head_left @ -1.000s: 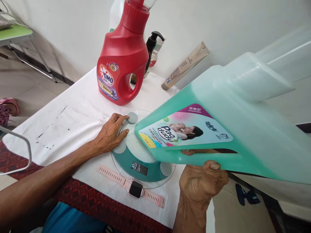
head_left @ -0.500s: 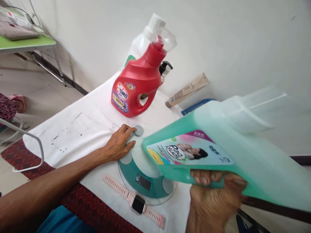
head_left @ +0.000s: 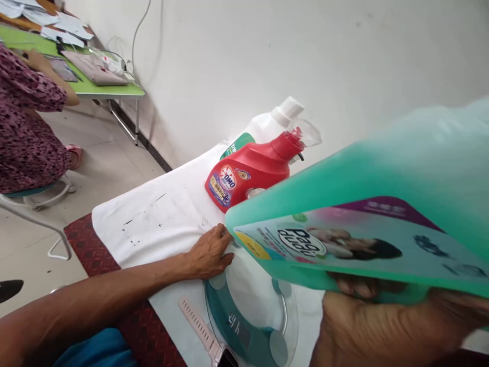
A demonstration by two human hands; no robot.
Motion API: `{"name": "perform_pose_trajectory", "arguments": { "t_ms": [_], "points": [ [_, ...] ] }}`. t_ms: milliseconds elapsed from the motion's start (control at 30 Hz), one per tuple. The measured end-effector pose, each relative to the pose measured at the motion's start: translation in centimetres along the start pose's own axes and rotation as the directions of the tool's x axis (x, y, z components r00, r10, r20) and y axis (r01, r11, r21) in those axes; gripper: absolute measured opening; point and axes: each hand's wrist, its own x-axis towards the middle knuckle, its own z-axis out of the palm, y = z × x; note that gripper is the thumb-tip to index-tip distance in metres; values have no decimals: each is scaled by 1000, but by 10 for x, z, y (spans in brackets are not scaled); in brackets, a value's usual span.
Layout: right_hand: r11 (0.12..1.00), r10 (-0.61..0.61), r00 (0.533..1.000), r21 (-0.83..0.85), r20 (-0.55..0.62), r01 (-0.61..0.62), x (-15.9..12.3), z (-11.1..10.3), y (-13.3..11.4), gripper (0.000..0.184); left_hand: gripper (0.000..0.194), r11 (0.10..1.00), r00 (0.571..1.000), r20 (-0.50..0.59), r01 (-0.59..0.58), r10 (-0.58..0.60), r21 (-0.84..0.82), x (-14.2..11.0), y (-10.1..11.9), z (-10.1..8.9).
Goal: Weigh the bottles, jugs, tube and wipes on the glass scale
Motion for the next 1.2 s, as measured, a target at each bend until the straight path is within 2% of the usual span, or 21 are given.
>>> {"name": "perform_pose_trajectory", "arguments": {
  "t_ms": [100, 200, 400, 600, 700, 800, 933, 1000, 1133, 1200],
  "points": [
    [998, 10, 1000, 64, 10, -11, 4, 30, 9, 71, 52, 1000, 1000, 2, 3, -3, -9, -1, 1, 1],
    [990, 42, 997, 133, 61, -50, 4, 58, 26, 71, 50, 1000, 1000, 6, 11, -11, 0, -2, 0, 4],
    [960, 118, 983, 236, 141, -149, -2, 113, 70, 59, 54, 999, 997, -79, -22, 24, 24, -2, -12, 18],
    [955, 160, 967, 216, 199, -203, -2, 139, 98, 59, 37, 995, 979, -180, -93, 99, 37, -3, -18, 24],
    [940, 197, 954, 231, 226, -249, 0, 147, 110, 58, 36, 987, 957, -242, -147, 158, 62, -2, -22, 26],
    [941, 202, 942, 213, 267, -262, 3, 149, 122, 61, 34, 984, 956, -235, -164, 175, 68, 0, -23, 24],
    [954, 156, 923, 190, 352, -234, 7, 136, 123, 63, 33, 990, 974, -181, -123, 134, 71, 4, -17, 15],
    [961, 138, 902, 167, 409, -222, 9, 126, 115, 60, 33, 993, 980, -169, -97, 107, 65, 5, -12, 11],
    [971, 147, 849, 88, 508, -221, 11, 96, 91, 39, 34, 996, 985, -150, -76, 84, 55, 6, -8, 5],
    [985, 149, 832, -7, 535, -172, 10, 76, 79, 49, 34, 994, 984, -150, -84, 94, 71, 6, -7, 4]
  ]
}}
